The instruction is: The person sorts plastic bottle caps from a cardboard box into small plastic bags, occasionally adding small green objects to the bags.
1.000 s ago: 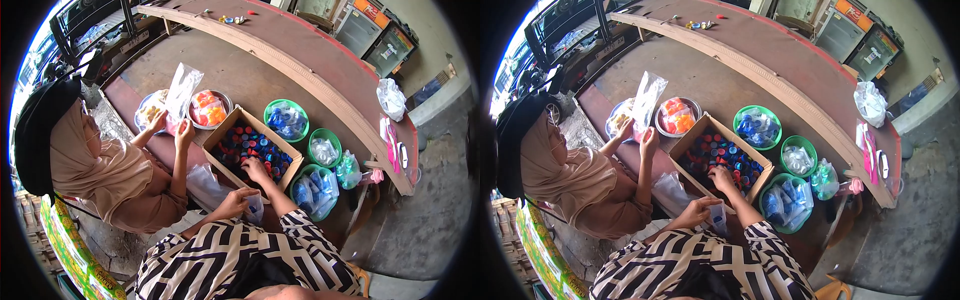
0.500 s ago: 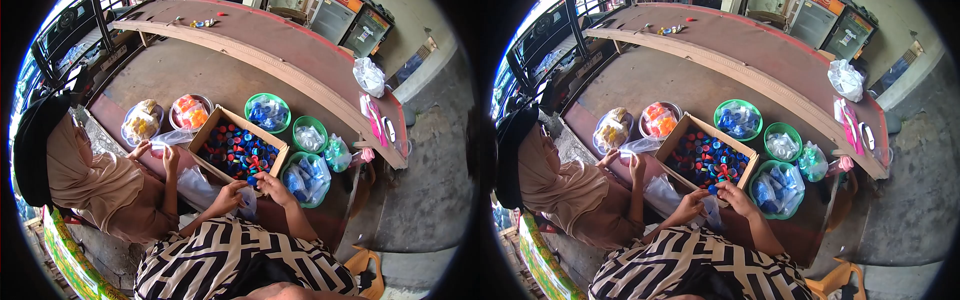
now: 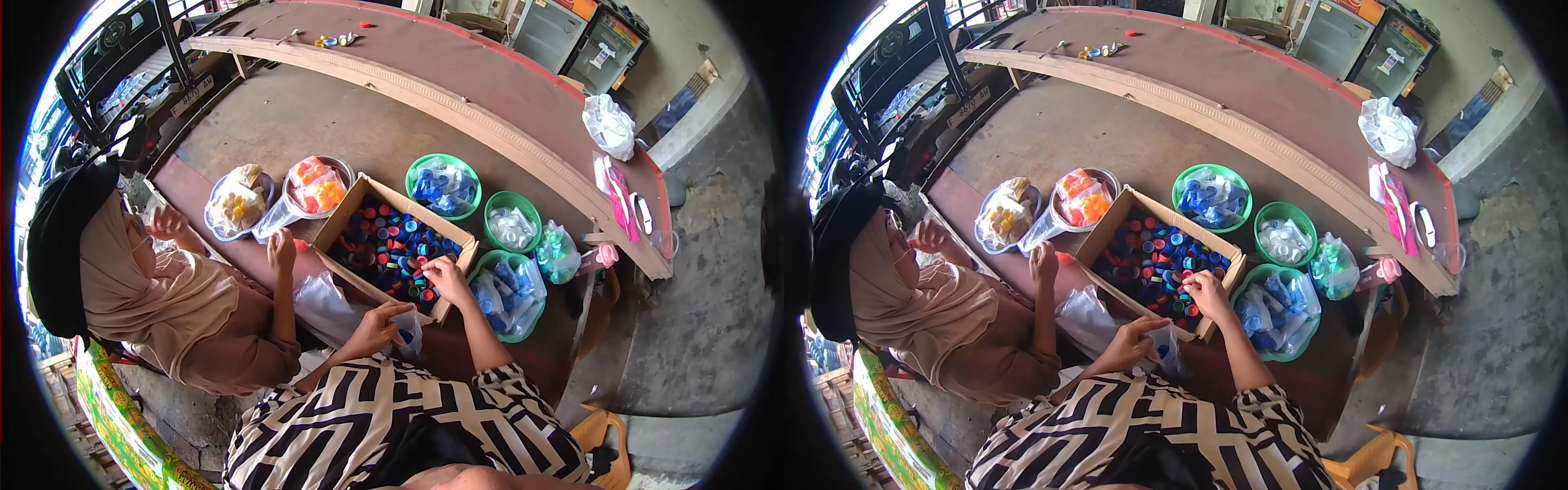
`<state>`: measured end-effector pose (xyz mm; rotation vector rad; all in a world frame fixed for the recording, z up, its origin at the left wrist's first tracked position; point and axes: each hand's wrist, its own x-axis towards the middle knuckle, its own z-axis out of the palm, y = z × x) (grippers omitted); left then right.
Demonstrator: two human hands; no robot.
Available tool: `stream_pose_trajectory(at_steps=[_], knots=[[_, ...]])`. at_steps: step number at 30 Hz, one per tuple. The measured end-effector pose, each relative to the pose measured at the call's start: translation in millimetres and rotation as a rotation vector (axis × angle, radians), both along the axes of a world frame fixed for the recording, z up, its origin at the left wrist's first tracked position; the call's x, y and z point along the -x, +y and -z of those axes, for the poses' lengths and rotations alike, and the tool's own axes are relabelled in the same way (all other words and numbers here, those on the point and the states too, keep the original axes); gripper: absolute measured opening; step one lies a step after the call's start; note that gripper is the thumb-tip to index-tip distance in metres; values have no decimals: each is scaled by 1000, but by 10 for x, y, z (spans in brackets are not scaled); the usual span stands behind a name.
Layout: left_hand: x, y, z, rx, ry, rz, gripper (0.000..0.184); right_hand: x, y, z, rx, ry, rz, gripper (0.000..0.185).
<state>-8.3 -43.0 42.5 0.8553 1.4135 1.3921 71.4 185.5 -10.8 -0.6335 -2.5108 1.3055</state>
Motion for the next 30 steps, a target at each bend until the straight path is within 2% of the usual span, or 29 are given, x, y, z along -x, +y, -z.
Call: stream_pose_trajectory(at_steps=[2,5,8,10,12,14,16,19,20,23,26,27,28,30], knots=[[-4,16,-21,-11,10,-7,51,198,148,355,-111,-7,20,13],[-6,15,32,-32,85,-6,51,472,209,498,-179,-26,-35,15],[8,25,64,-41,153,-5,51,677,207,628,-302,-17,-49,22],[26,45,39,-35,151,-11,52,758,195,653,-513,30,-98,32],[39,61,5,47,24,-16,54,781,205,641,-499,-35,-116,33],[48,88,36,24,47,-27,53,772,208,598,-477,-170,-139,37],[54,111,51,0,71,-33,51,722,286,746,-456,-152,-116,31],[65,128,40,25,97,-11,52,577,370,844,154,-83,81,20],[55,133,28,41,51,-16,52,524,410,843,199,-85,65,19],[25,142,19,55,15,-4,51,301,419,692,606,11,92,20],[6,138,57,41,16,19,50,56,351,487,751,54,67,24],[-6,134,59,30,4,25,49,-10,297,431,484,60,4,27],[-21,126,54,30,6,35,49,-80,256,370,359,41,-7,31],[-43,117,30,27,-1,25,48,-250,150,279,-72,26,-31,36]])
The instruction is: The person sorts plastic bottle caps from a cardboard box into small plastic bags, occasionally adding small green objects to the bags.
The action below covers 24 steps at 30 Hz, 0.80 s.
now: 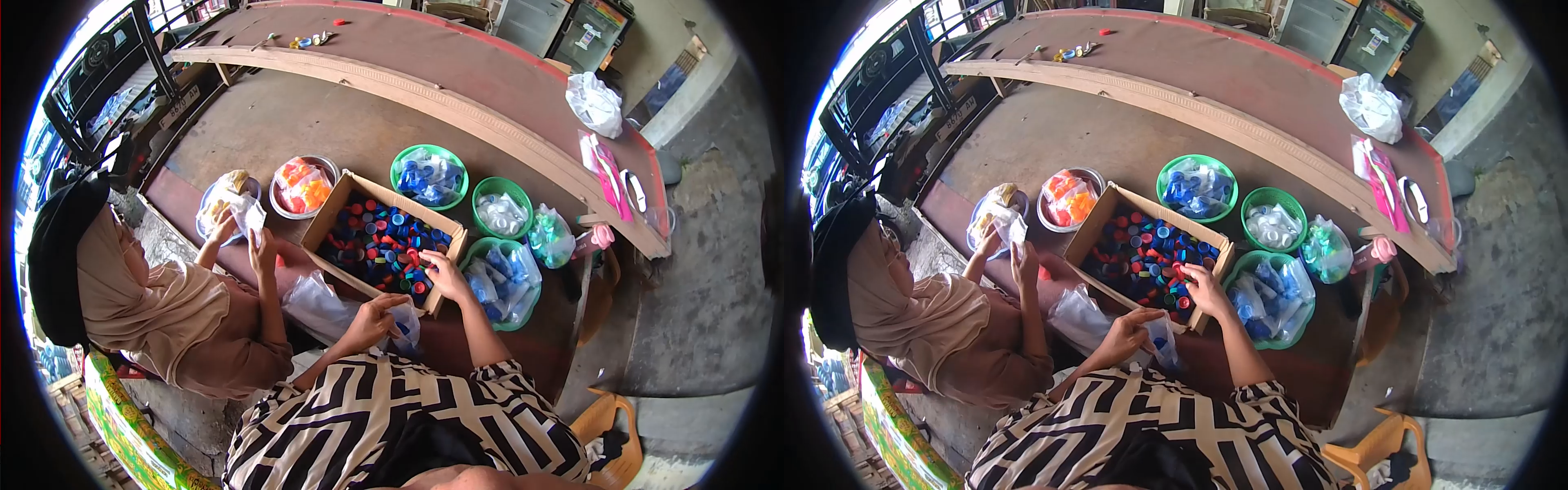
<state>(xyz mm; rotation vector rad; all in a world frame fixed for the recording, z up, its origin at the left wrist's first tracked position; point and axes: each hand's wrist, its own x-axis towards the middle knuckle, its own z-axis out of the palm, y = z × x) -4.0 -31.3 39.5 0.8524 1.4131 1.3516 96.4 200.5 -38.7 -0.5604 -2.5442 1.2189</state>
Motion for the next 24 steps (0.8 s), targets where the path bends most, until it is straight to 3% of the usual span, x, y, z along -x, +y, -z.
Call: stream_pose_trajectory(at_steps=[1,4,6,7,10,11,14,16,17,18,20,22,24], knots=[[-22,-3,-5,-9,-30,-12,50,-95,-53,-40,73,-25,-24,46],[-105,-30,-135,-37,-23,-34,47,-451,-293,-182,625,-138,-225,64],[-168,-41,-198,-57,21,-37,47,-699,-482,-127,632,-210,-397,80],[-212,-46,-221,-76,59,-45,46,-745,-581,-400,372,-277,-508,88],[-389,-45,-287,-108,-27,-53,45,-960,-923,-317,231,-134,-279,92],[-459,-48,-313,-105,-26,-52,45,-988,-943,-30,262,-2,-300,94],[-672,-44,-466,-154,162,3,46,-1110,-1108,-44,355,-7,-175,85],[-809,-25,-670,-162,-108,-51,45,-1197,-1026,542,430,41,-150,79],[-747,7,-491,-167,89,-22,43,-1254,-999,746,505,80,-133,72],[-782,0,-555,-164,88,-22,43,-1325,-1026,662,508,80,-132,72],[-851,-5,-715,-152,-178,-111,43,-1427,-1096,219,633,230,1,51],[-933,-17,-714,-178,-172,-110,44,-1573,-1109,31,638,266,7,41],[-1048,-34,-731,-180,-92,-129,44,-1704,-944,170,413,-197,-164,56]])
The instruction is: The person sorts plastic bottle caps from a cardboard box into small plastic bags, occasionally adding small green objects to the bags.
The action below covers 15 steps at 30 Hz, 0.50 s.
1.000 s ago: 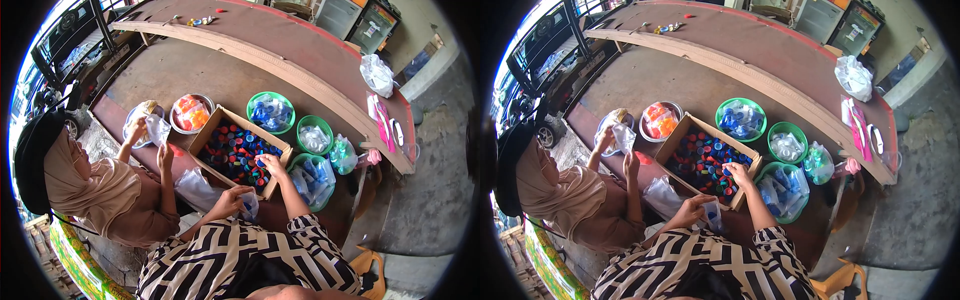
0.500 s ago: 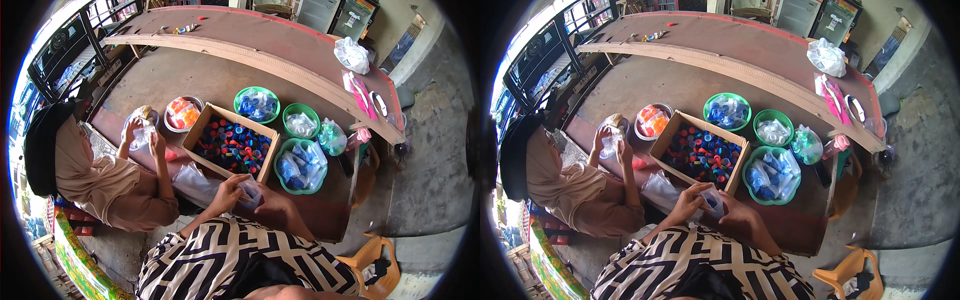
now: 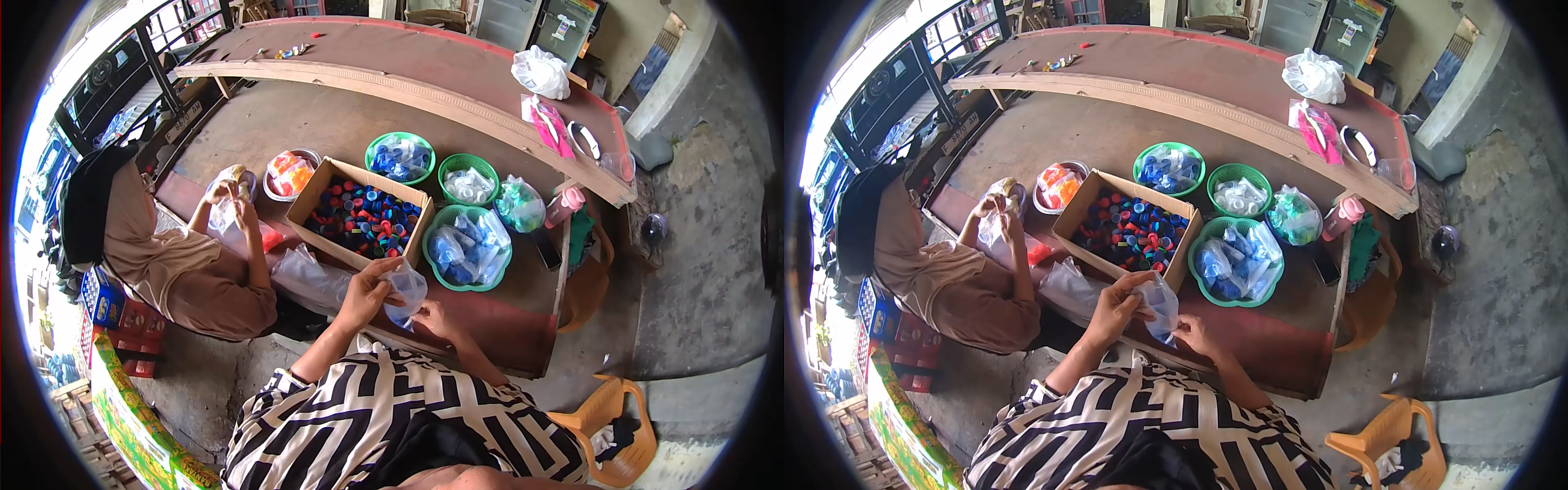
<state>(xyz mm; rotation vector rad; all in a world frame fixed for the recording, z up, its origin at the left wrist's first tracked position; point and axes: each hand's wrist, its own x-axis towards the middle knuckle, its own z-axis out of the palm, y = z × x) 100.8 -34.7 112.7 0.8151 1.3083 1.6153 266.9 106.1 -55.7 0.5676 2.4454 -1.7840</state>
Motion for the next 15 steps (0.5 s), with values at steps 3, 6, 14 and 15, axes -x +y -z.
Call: stream_pose_trajectory(at_steps=[3,6,14,15], knots=[[-169,-57,-8,15,-29,-51,44,-140,-8,327,154,197,50,61],[-389,-118,-15,29,-38,-60,44,-171,-257,366,277,434,218,48],[-759,-214,-23,-56,307,-148,44,3,-268,1048,270,455,234,38],[-783,-237,-73,-39,95,-187,43,-34,-241,953,274,457,223,38]])
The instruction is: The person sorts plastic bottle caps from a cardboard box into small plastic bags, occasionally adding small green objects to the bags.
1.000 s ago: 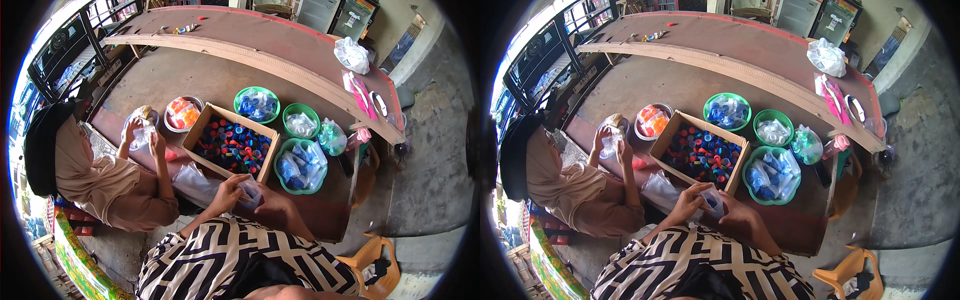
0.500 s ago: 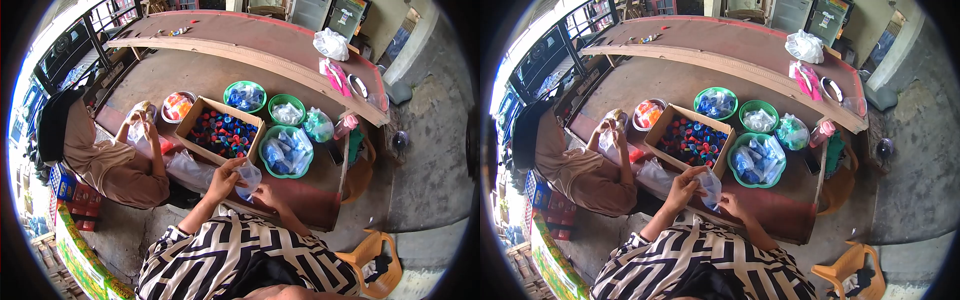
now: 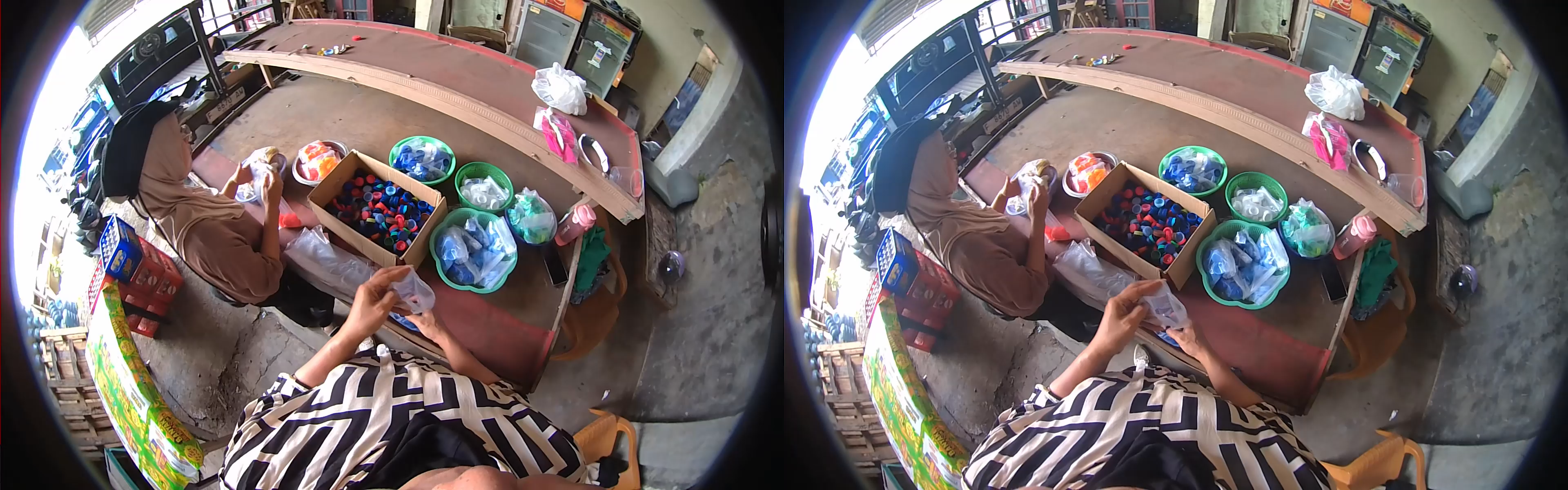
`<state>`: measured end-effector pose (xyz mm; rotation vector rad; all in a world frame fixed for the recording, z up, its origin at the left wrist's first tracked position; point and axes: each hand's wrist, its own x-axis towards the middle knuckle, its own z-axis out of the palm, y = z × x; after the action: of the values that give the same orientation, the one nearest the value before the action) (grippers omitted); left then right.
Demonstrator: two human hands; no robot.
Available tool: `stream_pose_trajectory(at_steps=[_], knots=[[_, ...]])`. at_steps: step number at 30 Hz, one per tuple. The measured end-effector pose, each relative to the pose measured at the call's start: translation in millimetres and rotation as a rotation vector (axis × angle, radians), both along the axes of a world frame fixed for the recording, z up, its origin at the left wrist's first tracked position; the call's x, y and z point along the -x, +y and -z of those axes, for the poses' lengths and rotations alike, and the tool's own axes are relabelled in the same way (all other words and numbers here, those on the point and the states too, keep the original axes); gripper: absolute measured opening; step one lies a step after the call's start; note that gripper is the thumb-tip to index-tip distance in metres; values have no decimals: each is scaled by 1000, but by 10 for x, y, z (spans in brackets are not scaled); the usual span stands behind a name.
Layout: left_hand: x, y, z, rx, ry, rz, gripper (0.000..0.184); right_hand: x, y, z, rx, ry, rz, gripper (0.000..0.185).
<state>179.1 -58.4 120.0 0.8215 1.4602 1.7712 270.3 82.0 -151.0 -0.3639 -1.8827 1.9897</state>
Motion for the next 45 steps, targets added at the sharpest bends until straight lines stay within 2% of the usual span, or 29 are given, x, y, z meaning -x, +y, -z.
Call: stream_pose_trajectory(at_steps=[2,5,6,7,9,10,11,14,15,17,21,25,27,29,31,33,34,35,37,38,41,43,44,45], knots=[[38,-54,19,11,-41,-53,44,-121,87,-425,-251,-139,-68,42],[104,-111,15,24,-45,-101,44,-232,126,-952,-266,-240,-62,49],[133,-117,12,41,-36,-126,44,-206,202,-958,-250,-297,-153,65],[165,-117,10,42,-37,-131,44,-197,239,-954,-250,-297,-158,65],[226,-118,19,46,-59,-151,45,-149,317,-952,-534,-215,-228,82],[268,-104,73,41,-91,-156,45,-77,409,-969,-460,-219,-315,88],[314,-89,126,40,-91,-160,45,-8,508,-990,-460,-218,-319,88],[453,-17,267,72,-40,-152,46,292,790,-1252,-100,-299,-398,68],[483,9,255,71,-40,-149,46,454,902,-1211,-123,-234,-339,55],[557,62,193,103,1,-118,47,735,1085,-1424,-235,-251,-208,43],[791,147,247,134,1,-87,44,1432,1404,-1529,-446,-224,-144,33],[1019,200,338,161,-4,-65,49,2195,1611,-1454,-705,-292,-204,31],[1124,224,393,171,-1,-57,48,2579,1663,-1351,-702,-319,-228,30],[1214,244,440,187,-3,-19,47,2931,1667,-1218,-996,-352,-193,29],[1307,252,488,202,-10,-17,47,3278,1642,-1091,-934,-418,-216,30],[1386,255,519,192,11,-2,48,3597,1638,-863,-1033,-399,-206,35],[1414,246,495,220,-16,2,48,3789,1629,-713,-1135,-410,-216,48],[1453,245,541,226,-17,-3,48,3882,1604,-678,-1130,-407,-221,48],[1500,231,619,239,8,-48,47,3992,1530,-657,-1165,-469,-163,65],[1533,220,630,257,9,-46,47,4015,1527,-684,-1188,-582,-263,81],[1643,225,578,287,-72,-31,47,3968,1523,-744,-1123,-661,-395,82],[1710,250,608,273,-90,-24,47,3963,1582,-720,-1134,-691,-652,80],[1746,271,628,259,-96,-18,47,3920,1664,-718,-1095,-651,-859,71],[1780,297,653,254,-105,-13,47,3883,1724,-878,-883,-612,-974,54]])
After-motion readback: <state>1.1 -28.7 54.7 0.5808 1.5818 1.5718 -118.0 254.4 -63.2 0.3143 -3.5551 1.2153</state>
